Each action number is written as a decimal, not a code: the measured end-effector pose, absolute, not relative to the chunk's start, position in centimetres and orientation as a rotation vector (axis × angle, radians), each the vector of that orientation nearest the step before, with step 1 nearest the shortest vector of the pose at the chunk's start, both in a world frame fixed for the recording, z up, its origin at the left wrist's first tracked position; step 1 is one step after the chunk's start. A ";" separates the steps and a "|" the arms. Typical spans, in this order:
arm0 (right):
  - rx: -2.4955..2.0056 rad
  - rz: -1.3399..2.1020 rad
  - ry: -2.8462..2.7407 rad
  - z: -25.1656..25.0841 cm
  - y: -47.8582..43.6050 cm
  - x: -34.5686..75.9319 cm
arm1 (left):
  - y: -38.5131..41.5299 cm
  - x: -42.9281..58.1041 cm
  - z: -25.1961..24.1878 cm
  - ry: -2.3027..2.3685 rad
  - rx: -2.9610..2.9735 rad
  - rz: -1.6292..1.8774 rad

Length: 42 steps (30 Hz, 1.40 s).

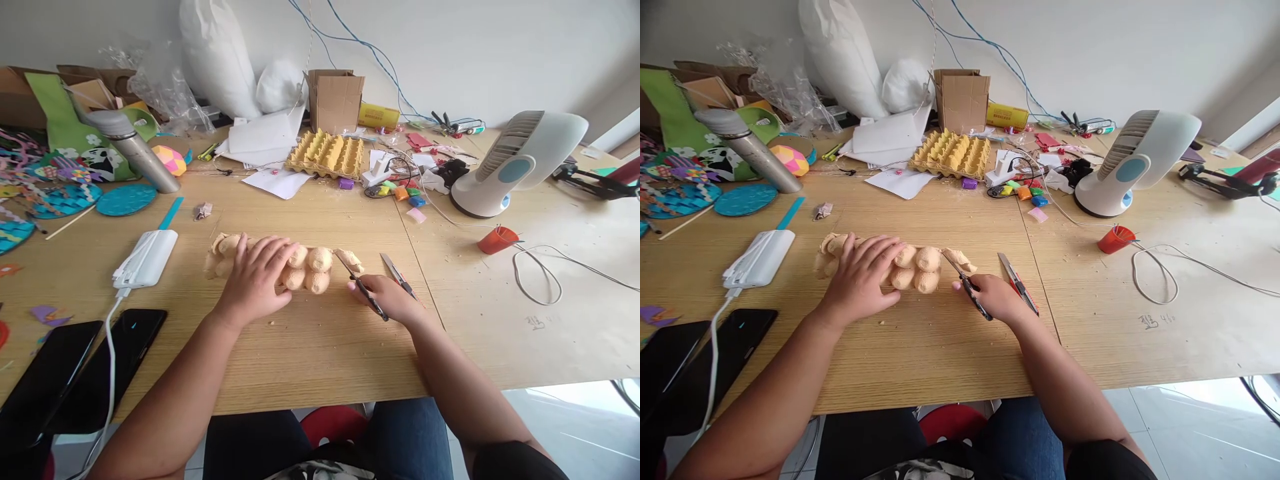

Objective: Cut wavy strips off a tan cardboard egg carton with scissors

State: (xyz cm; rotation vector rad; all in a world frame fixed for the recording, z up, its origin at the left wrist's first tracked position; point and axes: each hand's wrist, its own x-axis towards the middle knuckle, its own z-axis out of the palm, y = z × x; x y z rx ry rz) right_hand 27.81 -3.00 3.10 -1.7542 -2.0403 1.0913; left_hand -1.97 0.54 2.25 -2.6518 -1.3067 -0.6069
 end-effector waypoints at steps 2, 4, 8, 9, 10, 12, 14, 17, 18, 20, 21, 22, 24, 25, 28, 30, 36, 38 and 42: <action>-1.818 1.010 -2.049 2.9 -3.0 27.6 | 0.5 -1.9 2.3 -1.288 -2.678 -0.595; -1.845 0.979 -2.071 2.9 -2.9 27.6 | 0.4 -1.9 2.3 -1.288 -2.685 -0.591; -1.850 1.011 -2.056 3.0 -2.8 27.6 | 0.5 -1.9 2.4 -1.293 -2.696 -0.578; -1.848 1.040 -2.033 3.1 -2.9 27.6 | 0.5 -2.0 2.4 -1.293 -2.699 -0.578; -1.841 1.079 -2.007 3.1 -2.9 27.6 | 0.6 -2.0 2.4 -1.290 -2.705 -0.578; -1.794 1.195 -1.954 3.2 -3.1 27.6 | 0.7 -2.2 2.4 -1.280 -2.719 -0.578; -1.691 1.347 -1.908 3.3 -3.2 27.7 | 0.8 -2.3 2.4 -1.266 -2.736 -0.576; -1.529 1.557 -1.866 3.4 -3.2 27.8 | 0.8 -2.4 2.4 -1.249 -2.757 -0.570; -1.495 1.598 -1.857 3.4 -3.2 27.9 | 0.8 -2.4 2.4 -1.242 -2.764 -0.566; -1.455 1.621 -1.858 3.3 -3.1 28.0 | 0.8 -2.4 2.4 -1.231 -2.775 -0.566; -1.450 1.605 -1.868 3.2 -3.1 28.0 | 0.7 -2.3 2.4 -1.229 -2.780 -0.567; -1.457 1.573 -1.886 3.1 -3.1 28.0 | 0.7 -2.3 2.4 -1.231 -2.783 -0.568; -1.506 1.470 -1.945 2.9 -3.0 28.0 | 0.7 -2.3 2.5 -1.243 -2.787 -0.566; -1.544 1.403 -1.979 2.8 -2.9 28.0 | 0.7 -2.3 2.5 -1.247 -2.791 -0.562; -1.641 1.182 -2.070 2.5 -2.9 27.9 | 0.7 -2.3 2.7 -1.242 -2.820 -0.564; -1.665 1.079 -2.119 2.5 -2.8 27.8 | 0.7 -2.3 2.8 -1.223 -2.849 -0.561; -1.742 0.884 -2.207 2.5 -2.9 27.4 | 0.7 -2.5 2.8 -1.217 -2.906 -0.522; -1.775 0.793 -2.216 2.3 -2.9 27.3 | 0.7 -2.5 2.7 -1.221 -2.907 -0.526; -1.789 0.678 -2.212 2.0 -3.0 26.9 | 0.7 -2.5 2.6 -1.227 -2.896 -0.526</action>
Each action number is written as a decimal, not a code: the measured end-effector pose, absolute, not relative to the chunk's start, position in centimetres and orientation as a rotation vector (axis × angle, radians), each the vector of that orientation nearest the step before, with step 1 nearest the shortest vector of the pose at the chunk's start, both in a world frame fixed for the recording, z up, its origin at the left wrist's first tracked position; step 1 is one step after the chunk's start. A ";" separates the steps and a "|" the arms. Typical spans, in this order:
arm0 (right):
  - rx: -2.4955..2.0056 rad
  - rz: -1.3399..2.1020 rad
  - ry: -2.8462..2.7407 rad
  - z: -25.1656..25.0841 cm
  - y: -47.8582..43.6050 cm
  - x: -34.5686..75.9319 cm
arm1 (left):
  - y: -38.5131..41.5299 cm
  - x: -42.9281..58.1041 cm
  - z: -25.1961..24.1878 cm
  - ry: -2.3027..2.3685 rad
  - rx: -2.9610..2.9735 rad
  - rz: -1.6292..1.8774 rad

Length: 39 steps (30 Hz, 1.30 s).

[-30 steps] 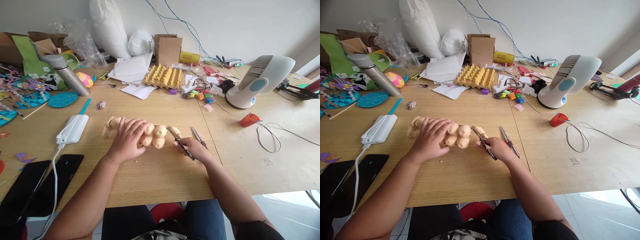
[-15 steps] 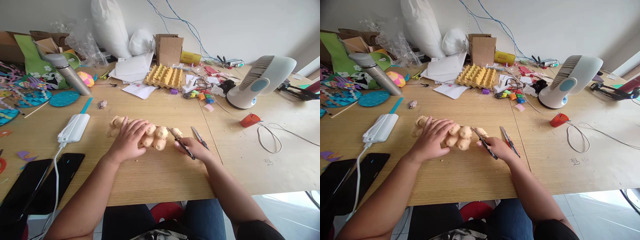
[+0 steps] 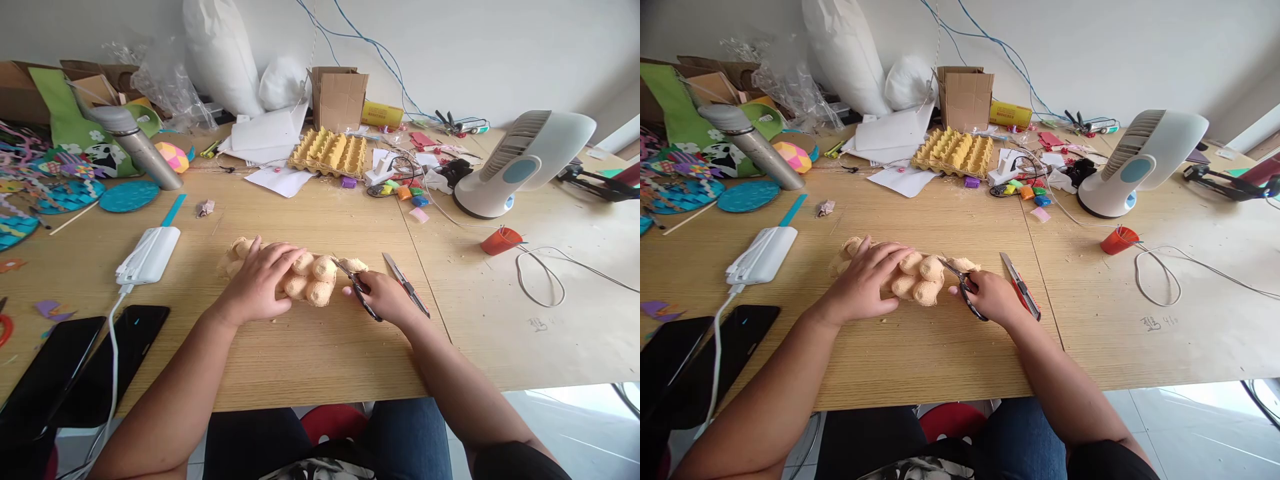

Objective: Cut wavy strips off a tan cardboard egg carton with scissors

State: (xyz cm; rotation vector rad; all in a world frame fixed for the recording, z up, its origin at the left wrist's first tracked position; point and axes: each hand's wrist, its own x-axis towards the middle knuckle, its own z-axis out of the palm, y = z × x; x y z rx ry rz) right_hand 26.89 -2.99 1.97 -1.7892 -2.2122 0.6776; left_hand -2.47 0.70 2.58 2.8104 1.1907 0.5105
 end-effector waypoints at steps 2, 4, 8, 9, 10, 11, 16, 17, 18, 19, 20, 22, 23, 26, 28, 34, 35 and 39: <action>-1.786 0.660 -2.204 1.9 -3.1 26.7 | 0.7 -2.4 2.5 1.200 2.809 0.498; -1.795 0.648 -2.184 1.8 -3.1 26.4 | 0.7 -2.3 2.5 1.211 2.801 0.489; -1.832 0.617 -2.138 1.6 -3.3 25.9 | 0.7 -2.3 2.5 1.223 2.786 0.492; -1.838 0.613 -2.132 1.5 -3.3 25.8 | 0.7 -2.3 2.5 1.224 2.785 0.494; -1.842 0.609 -2.128 1.4 -3.3 25.7 | 0.7 -2.3 2.5 1.225 2.785 0.496; -1.842 0.605 -2.124 1.3 -3.2 25.6 | 0.7 -2.3 2.5 1.226 2.785 0.498; -1.859 0.589 -2.099 0.9 -3.0 25.4 | 0.7 -2.4 2.7 1.224 2.780 0.504; -1.867 0.591 -2.096 0.9 -3.0 25.4 | 0.7 -2.4 2.7 1.223 2.779 0.501; -1.872 0.593 -2.097 0.9 -2.9 25.4 | 0.7 -2.4 2.7 1.222 2.779 0.500; -1.873 0.594 -2.101 0.9 -2.9 25.4 | 0.7 -2.5 2.7 1.221 2.778 0.498; -1.868 0.599 -2.108 1.0 -2.8 25.5 | 0.7 -2.5 2.8 1.219 2.777 0.497; -1.840 0.611 -2.131 1.2 -2.8 25.7 | 0.8 -2.6 2.8 1.213 2.774 0.493; -1.820 0.614 -2.147 1.3 -2.8 25.9 | 0.8 -2.6 2.8 1.209 2.772 0.491; -1.771 0.598 -2.201 1.5 -2.8 26.3 | 0.8 -2.7 2.8 1.206 2.764 0.478; -1.764 0.579 -2.235 1.6 -2.9 26.6 | 0.9 -2.7 2.7 1.210 2.764 0.474; -1.782 0.516 -2.302 1.3 -2.6 26.9 | 0.9 -2.7 2.6 1.205 2.775 0.478; -1.803 0.508 -2.291 1.2 -2.6 26.9 | 0.9 -2.7 2.5 1.206 2.777 0.477; -1.894 0.509 -2.224 1.1 -2.4 26.7 | 1.0 -2.8 2.4 1.201 2.797 0.482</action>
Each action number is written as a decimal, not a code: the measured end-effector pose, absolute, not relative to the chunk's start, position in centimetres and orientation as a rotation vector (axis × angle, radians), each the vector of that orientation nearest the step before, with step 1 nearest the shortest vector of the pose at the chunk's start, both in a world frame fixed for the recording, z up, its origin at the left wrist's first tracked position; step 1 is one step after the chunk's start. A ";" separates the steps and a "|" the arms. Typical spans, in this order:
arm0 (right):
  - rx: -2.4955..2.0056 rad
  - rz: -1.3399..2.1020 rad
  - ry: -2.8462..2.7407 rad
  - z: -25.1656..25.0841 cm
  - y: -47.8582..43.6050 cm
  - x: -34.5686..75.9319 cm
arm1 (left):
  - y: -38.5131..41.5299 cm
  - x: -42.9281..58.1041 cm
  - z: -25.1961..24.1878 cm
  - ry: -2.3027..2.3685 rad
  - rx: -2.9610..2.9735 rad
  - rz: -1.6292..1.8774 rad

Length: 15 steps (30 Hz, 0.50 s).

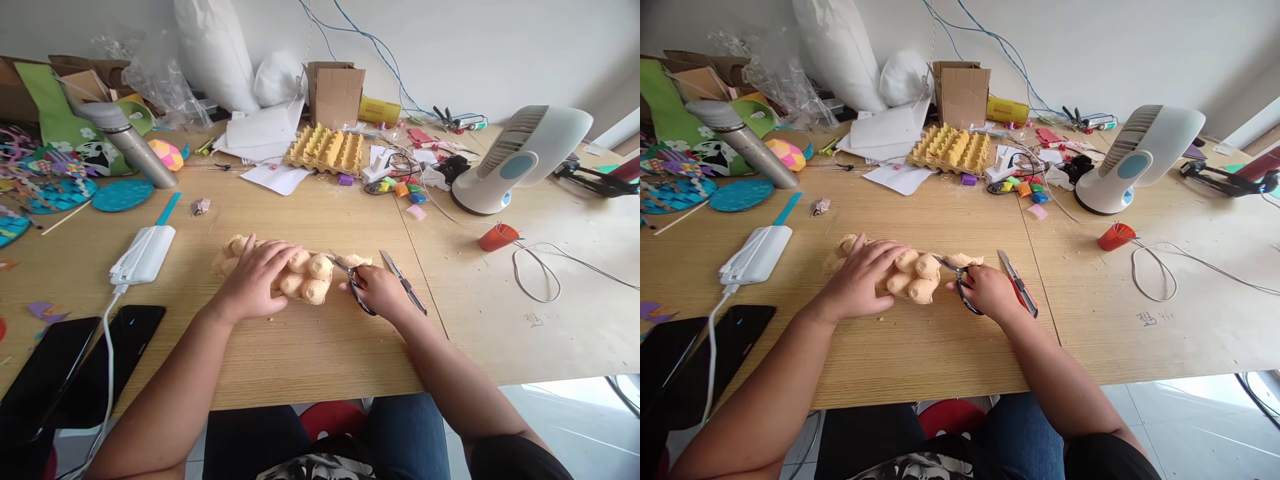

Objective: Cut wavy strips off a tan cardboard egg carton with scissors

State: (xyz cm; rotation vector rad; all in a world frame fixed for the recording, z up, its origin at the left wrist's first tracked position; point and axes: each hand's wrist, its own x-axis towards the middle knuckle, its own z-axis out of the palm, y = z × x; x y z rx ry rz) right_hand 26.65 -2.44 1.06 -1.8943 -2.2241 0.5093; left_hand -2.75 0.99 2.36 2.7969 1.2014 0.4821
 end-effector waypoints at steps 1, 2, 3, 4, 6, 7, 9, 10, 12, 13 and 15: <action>-1.904 0.509 -2.211 1.1 -2.4 26.6 | 1.0 -2.8 2.3 1.199 2.804 0.485; -1.908 0.508 -2.202 1.1 -2.5 26.6 | 1.0 -2.8 2.3 1.199 2.808 0.484; -1.910 0.505 -2.193 1.1 -2.5 26.6 | 1.1 -2.8 2.3 1.201 2.811 0.483; -1.908 0.499 -2.187 1.1 -2.5 26.6 | 1.1 -2.8 2.3 1.203 2.811 0.481; -1.903 0.489 -2.180 1.1 -2.6 26.5 | 1.0 -2.7 2.4 1.209 2.804 0.475; -1.900 0.484 -2.177 1.1 -2.6 26.5 | 1.0 -2.7 2.5 1.211 2.800 0.473; -1.899 0.474 -2.176 1.0 -2.6 26.4 | 1.0 -2.7 2.5 1.210 2.795 0.476; -1.903 0.470 -2.176 1.0 -2.6 26.3 | 1.0 -2.7 2.5 1.210 2.793 0.476; -1.914 0.454 -2.182 0.9 -2.6 26.2 | 1.0 -2.8 2.5 1.210 2.794 0.483; -1.920 0.441 -2.188 0.9 -2.6 26.2 | 1.0 -2.8 2.5 1.210 2.795 0.487; -1.926 0.412 -2.204 0.8 -2.6 26.1 | 1.1 -2.9 2.4 1.210 2.799 0.490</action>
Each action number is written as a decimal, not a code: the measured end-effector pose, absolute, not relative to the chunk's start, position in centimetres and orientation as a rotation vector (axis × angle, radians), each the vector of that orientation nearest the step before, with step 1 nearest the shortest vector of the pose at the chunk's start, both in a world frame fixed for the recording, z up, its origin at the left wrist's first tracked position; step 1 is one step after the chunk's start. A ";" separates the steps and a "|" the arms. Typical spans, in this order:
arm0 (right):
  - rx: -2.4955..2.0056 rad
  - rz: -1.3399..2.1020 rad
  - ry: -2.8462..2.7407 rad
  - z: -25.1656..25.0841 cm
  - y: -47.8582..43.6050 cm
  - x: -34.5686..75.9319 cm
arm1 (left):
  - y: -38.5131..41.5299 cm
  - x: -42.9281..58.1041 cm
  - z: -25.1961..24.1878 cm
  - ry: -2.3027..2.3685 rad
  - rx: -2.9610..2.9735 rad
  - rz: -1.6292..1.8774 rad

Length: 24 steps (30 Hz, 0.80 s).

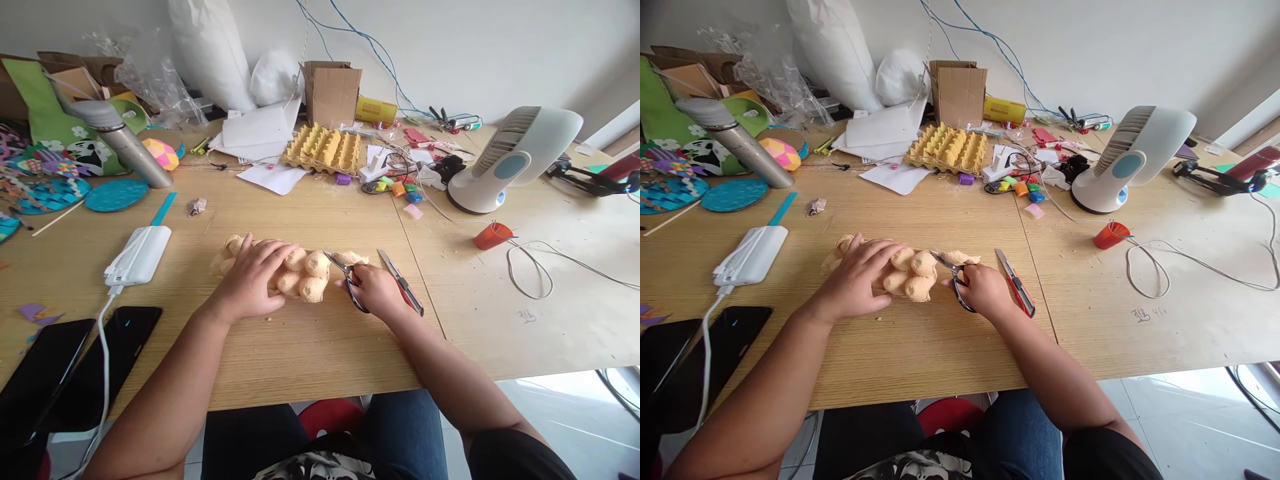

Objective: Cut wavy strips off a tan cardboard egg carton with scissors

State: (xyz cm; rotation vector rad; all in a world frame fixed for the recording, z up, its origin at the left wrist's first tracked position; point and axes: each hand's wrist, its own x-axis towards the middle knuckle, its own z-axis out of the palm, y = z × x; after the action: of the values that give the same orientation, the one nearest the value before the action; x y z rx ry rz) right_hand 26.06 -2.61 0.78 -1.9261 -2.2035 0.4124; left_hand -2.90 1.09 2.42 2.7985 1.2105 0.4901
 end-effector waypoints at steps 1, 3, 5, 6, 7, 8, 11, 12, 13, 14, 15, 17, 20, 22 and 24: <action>-1.925 0.400 -2.212 0.8 -2.6 26.0 | 1.1 -2.9 2.4 1.211 2.800 0.490; -1.923 0.391 -2.224 0.7 -2.6 25.9 | 1.2 -3.0 2.3 1.213 2.799 0.489; -1.921 0.398 -2.233 0.7 -2.6 25.7 | 1.2 -3.0 2.3 1.213 2.795 0.487; -1.925 0.402 -2.234 0.8 -2.6 25.7 | 1.2 -3.0 2.3 1.212 2.793 0.486; -1.928 0.406 -2.234 0.8 -2.6 25.7 | 1.3 -3.0 2.3 1.211 2.790 0.483; -1.929 0.413 -2.233 0.8 -2.5 25.8 | 1.3 -3.0 2.3 1.209 2.787 0.479; -1.920 0.448 -2.224 0.9 -2.4 26.1 | 1.3 -2.9 2.2 1.195 2.774 0.469; -1.909 0.462 -2.219 0.9 -2.4 26.2 | 1.3 -2.9 2.2 1.189 2.769 0.468; -1.894 0.473 -2.212 0.9 -2.4 26.3 | 1.3 -2.9 2.1 1.183 2.766 0.466; -1.875 0.489 -2.205 0.9 -2.4 26.3 | 1.3 -2.9 2.2 1.179 2.763 0.466; -1.851 0.510 -2.199 0.9 -2.4 26.4 | 1.3 -2.9 2.2 1.177 2.762 0.466; -1.792 0.587 -2.187 0.8 -2.5 26.4 | 1.2 -2.9 2.3 1.175 2.756 0.468; -1.689 0.762 -2.135 0.6 -2.8 26.1 | 1.0 -2.7 2.7 1.167 2.751 0.490; -1.614 0.868 -2.085 0.5 -3.0 26.0 | 0.7 -2.5 2.9 1.153 2.756 0.503; -1.553 0.921 -2.050 0.5 -3.2 25.8 | 0.5 -2.3 3.0 1.142 2.764 0.507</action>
State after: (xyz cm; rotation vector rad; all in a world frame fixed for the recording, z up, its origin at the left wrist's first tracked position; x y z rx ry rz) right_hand 25.79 -3.18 0.46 -1.5527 -2.0499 0.9208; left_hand -2.32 0.45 3.02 2.7636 1.1419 0.5072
